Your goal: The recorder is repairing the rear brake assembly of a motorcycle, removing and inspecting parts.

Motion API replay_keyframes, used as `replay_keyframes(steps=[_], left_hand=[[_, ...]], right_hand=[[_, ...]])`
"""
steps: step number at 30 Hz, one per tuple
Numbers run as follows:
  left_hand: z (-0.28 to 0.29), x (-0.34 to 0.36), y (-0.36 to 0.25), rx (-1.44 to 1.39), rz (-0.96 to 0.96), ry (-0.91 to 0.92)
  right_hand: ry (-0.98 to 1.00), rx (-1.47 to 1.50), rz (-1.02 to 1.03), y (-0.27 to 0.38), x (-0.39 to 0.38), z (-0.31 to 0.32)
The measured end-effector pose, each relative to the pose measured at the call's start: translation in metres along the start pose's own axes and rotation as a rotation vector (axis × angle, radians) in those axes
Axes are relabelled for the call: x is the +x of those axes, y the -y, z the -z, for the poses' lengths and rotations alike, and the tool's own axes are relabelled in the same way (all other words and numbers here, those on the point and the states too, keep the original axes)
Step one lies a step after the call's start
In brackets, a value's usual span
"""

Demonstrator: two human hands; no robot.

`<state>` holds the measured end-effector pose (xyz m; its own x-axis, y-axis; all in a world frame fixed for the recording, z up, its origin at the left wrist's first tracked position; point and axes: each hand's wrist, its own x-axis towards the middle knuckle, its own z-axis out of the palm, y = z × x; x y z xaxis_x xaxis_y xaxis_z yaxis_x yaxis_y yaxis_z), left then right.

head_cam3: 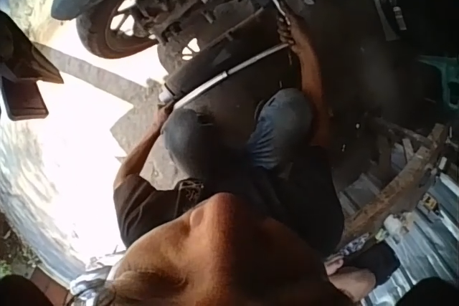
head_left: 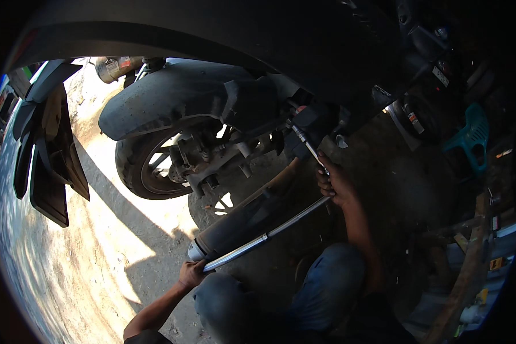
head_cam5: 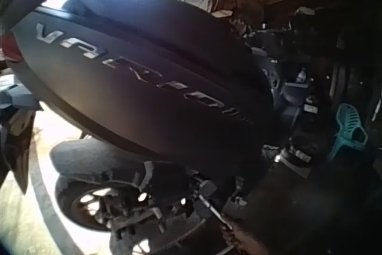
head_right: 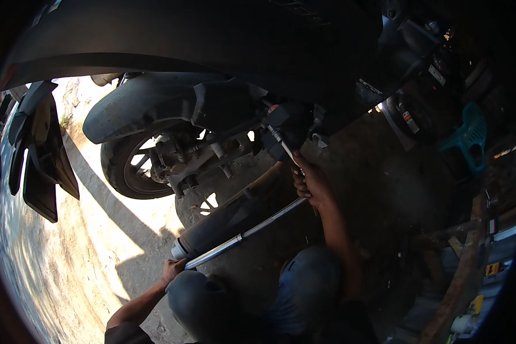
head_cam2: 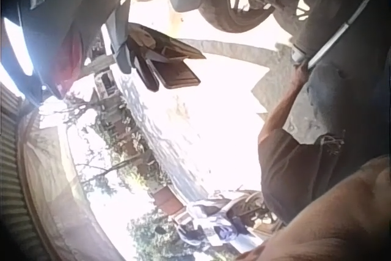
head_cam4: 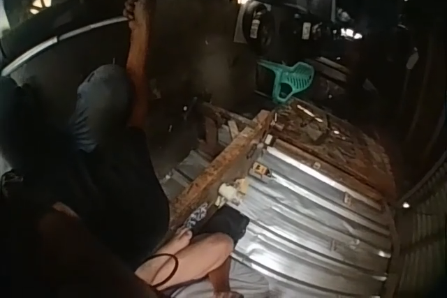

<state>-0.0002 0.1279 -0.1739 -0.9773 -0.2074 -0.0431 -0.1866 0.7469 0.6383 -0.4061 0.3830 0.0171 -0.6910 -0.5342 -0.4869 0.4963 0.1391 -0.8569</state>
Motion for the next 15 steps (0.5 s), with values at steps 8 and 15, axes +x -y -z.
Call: replay_keyframes(steps=[8, 15], left_hand=[[-0.007, -0.007, 0.009, -0.066, 0.054, 0.005], [-0.018, -0.025, -0.004, -0.267, 0.266, 0.006]], right_hand=[[-0.07, 0.066, 0.057, -0.007, 0.0, -0.001], [0.126, 0.309, 0.097, -0.02, -0.003, 0.005]])
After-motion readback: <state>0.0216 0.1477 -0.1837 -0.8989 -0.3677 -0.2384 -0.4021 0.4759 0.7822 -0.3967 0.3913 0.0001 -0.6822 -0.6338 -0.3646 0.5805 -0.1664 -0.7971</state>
